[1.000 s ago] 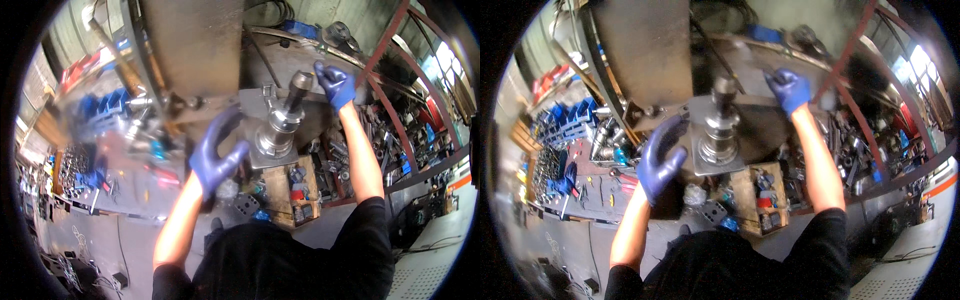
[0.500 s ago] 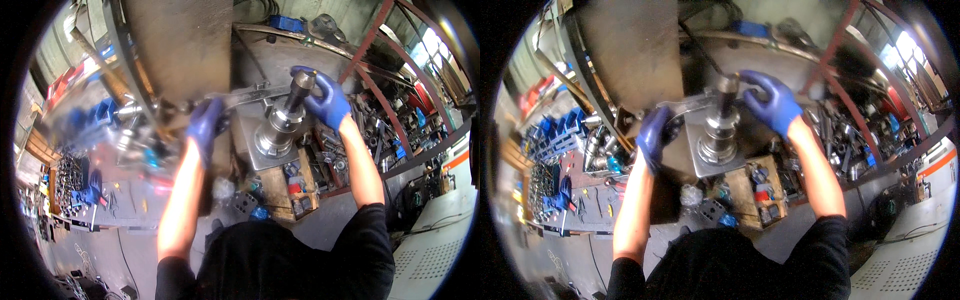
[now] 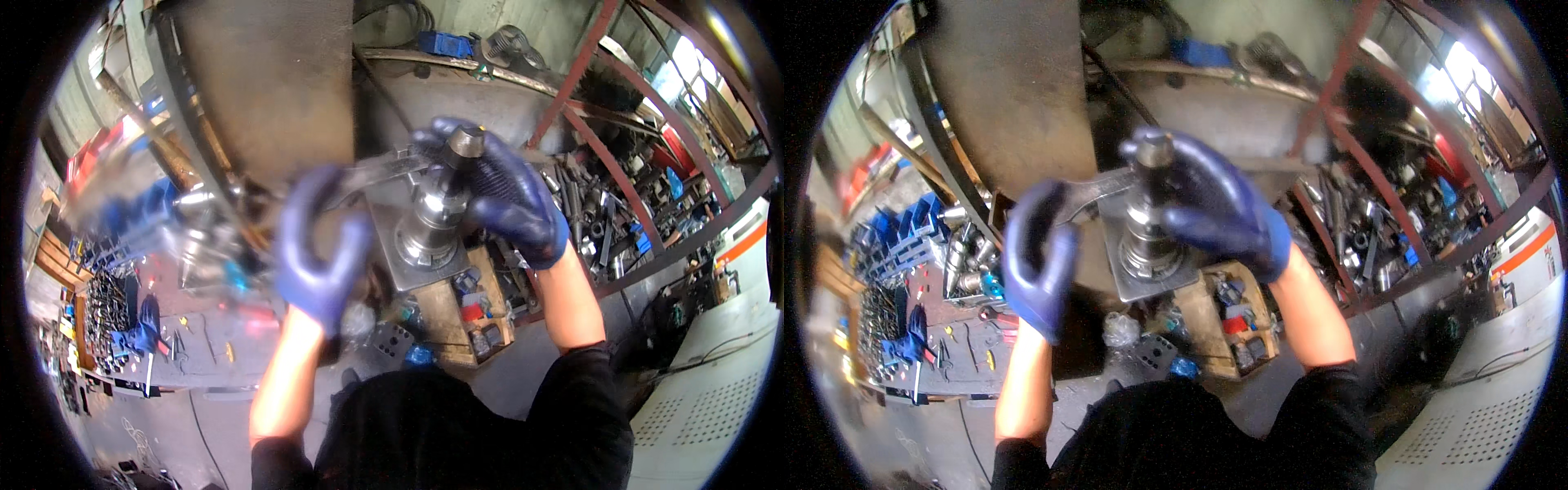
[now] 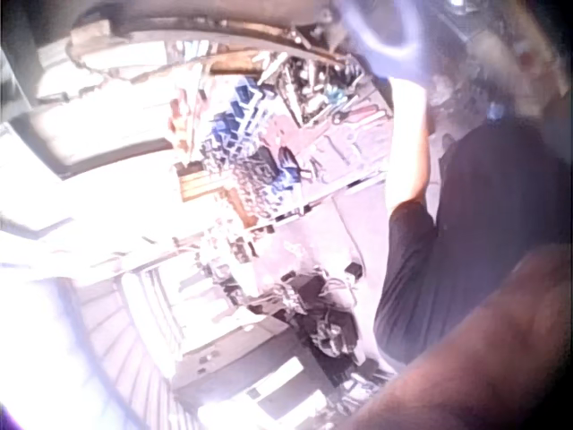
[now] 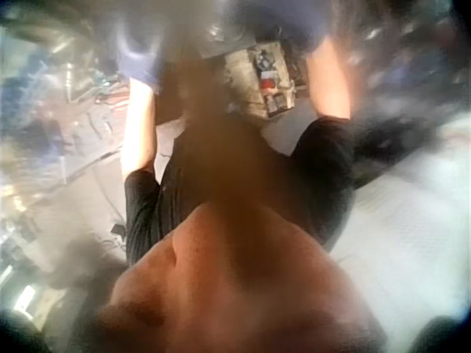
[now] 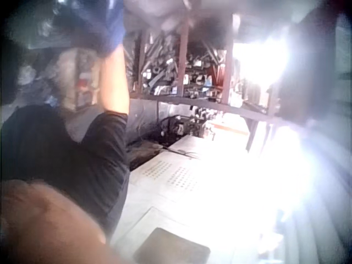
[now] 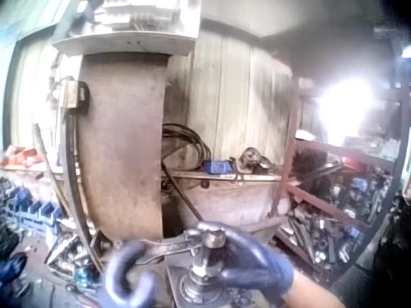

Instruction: The person walks through a workshop and puts on blue gloves. They then pick up a metal part and use a caliper to measure its dimensions. The person places the part on a workbench and continues to measure other metal components.

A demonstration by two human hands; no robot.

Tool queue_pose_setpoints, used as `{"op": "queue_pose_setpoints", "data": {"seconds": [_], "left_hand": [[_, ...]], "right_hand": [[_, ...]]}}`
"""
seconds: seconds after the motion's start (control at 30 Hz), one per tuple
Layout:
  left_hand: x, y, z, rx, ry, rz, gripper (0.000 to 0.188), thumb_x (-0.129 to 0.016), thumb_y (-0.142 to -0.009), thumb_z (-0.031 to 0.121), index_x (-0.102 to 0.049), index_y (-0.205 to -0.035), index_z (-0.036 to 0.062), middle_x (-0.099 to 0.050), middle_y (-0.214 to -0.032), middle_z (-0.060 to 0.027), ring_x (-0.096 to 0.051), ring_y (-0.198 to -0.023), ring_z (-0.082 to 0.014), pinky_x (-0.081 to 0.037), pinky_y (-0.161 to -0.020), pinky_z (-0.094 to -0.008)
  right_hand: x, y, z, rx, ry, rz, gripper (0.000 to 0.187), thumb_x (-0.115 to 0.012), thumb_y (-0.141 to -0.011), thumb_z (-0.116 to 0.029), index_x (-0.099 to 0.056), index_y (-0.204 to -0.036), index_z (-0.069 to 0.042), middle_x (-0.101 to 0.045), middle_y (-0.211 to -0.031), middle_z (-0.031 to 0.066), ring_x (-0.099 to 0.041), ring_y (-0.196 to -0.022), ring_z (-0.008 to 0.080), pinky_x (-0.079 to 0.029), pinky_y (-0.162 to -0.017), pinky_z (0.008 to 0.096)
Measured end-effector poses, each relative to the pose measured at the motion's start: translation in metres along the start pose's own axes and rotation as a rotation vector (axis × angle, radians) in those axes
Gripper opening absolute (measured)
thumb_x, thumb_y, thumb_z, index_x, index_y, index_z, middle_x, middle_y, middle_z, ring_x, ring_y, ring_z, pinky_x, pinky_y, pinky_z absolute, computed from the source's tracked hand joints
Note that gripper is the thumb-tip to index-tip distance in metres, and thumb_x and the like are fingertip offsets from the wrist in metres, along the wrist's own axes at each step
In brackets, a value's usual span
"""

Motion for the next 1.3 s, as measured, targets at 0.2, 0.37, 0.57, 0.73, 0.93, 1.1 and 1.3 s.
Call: {"op": "queue_pose_setpoints", "data": {"seconds": [0.2,0.37,0.57,0.73,0.93,1.1,1.3], "left_hand": [[-0.085,-0.049,0.022,0.340,0.354,-0.607,0.062,-0.086,-0.075,0.027,-0.063,-0.128,0.0026,-0.073,-0.113,-0.0140,-0.069,-0.105,-0.0219,-0.056,-0.094,-0.0375],[-0.087,-0.041,0.021,0.305,0.270,-0.402,0.045,-0.083,-0.075,0.021,-0.070,-0.116,0.0072,-0.076,-0.099,-0.0080,-0.069,-0.093,-0.0149,-0.056,-0.085,-0.0339],[-0.096,-0.016,0.036,0.183,0.240,0.098,0.041,-0.083,-0.080,0.018,-0.066,-0.114,0.0049,-0.074,-0.098,-0.0193,-0.075,-0.090,-0.0271,-0.056,-0.078,-0.0390],[-0.100,-0.012,0.040,0.051,0.037,0.171,0.037,-0.083,-0.082,0.021,-0.063,-0.108,0.0040,-0.072,-0.089,-0.0195,-0.072,-0.080,-0.0349,-0.055,-0.070,-0.0439],[-0.084,-0.017,0.044,-0.006,-0.125,-0.073,0.058,-0.085,-0.085,0.031,-0.056,-0.125,0.0005,-0.069,-0.108,-0.0195,-0.069,-0.100,-0.0319,-0.056,-0.089,-0.0444],[-0.015,0.029,0.065,-0.035,0.278,-0.057,0.067,-0.072,-0.094,0.042,-0.050,-0.135,-0.0064,-0.066,-0.115,-0.0235,-0.067,-0.107,-0.0316,-0.055,-0.090,-0.0399],[-0.006,0.167,-0.023,0.966,0.575,-0.084,0.026,-0.064,-0.103,0.029,-0.060,-0.112,0.0051,-0.063,-0.085,0.0016,-0.056,-0.073,-0.0063,-0.048,-0.063,-0.0242]], "right_hand": [[-0.002,-0.009,-0.032,-0.140,0.255,0.091,0.045,-0.073,-0.096,-0.032,-0.066,-0.133,-0.008,-0.074,-0.119,0.0101,-0.071,-0.110,0.0225,-0.057,-0.098,0.0392],[-0.010,-0.008,-0.027,-0.021,0.253,0.225,0.035,-0.076,-0.095,-0.024,-0.073,-0.124,-0.006,-0.076,-0.114,0.0089,-0.070,-0.103,0.0163,-0.057,-0.092,0.0340],[-0.016,-0.010,-0.036,0.091,0.316,0.365,0.027,-0.075,-0.093,-0.014,-0.075,-0.117,-0.003,-0.077,-0.104,0.0070,-0.070,-0.093,0.0124,-0.058,-0.084,0.0297],[0.015,-0.023,-0.064,0.404,0.730,0.432,0.028,-0.074,-0.093,-0.016,-0.073,-0.113,0.003,-0.076,-0.103,0.0110,-0.071,-0.089,0.0204,-0.057,-0.085,0.0338],[0.003,-0.030,-0.157,0.756,0.595,0.210,0.034,-0.066,-0.094,-0.022,-0.067,-0.122,-0.005,-0.068,-0.125,0.0216,-0.069,-0.113,0.0328,-0.057,-0.087,0.0446],[-0.062,-0.031,-0.106,0.367,0.964,-0.064,0.043,-0.068,-0.096,-0.018,-0.063,-0.136,-0.003,-0.065,-0.136,0.0165,-0.066,-0.118,0.0316,-0.051,-0.102,0.0415],[-0.046,-0.019,-0.071,0.172,1.437,-0.338,0.044,-0.062,-0.100,-0.032,-0.064,-0.132,-0.001,-0.073,-0.117,0.0195,-0.070,-0.108,0.0375,-0.051,-0.101,0.0438]]}}
Point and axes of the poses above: each hand's wrist, its own y-axis away from the middle knuckle, its own x-axis out of the back of the hand, z = x × y, the point moved 5 cm from there along -y, towards the middle knuckle
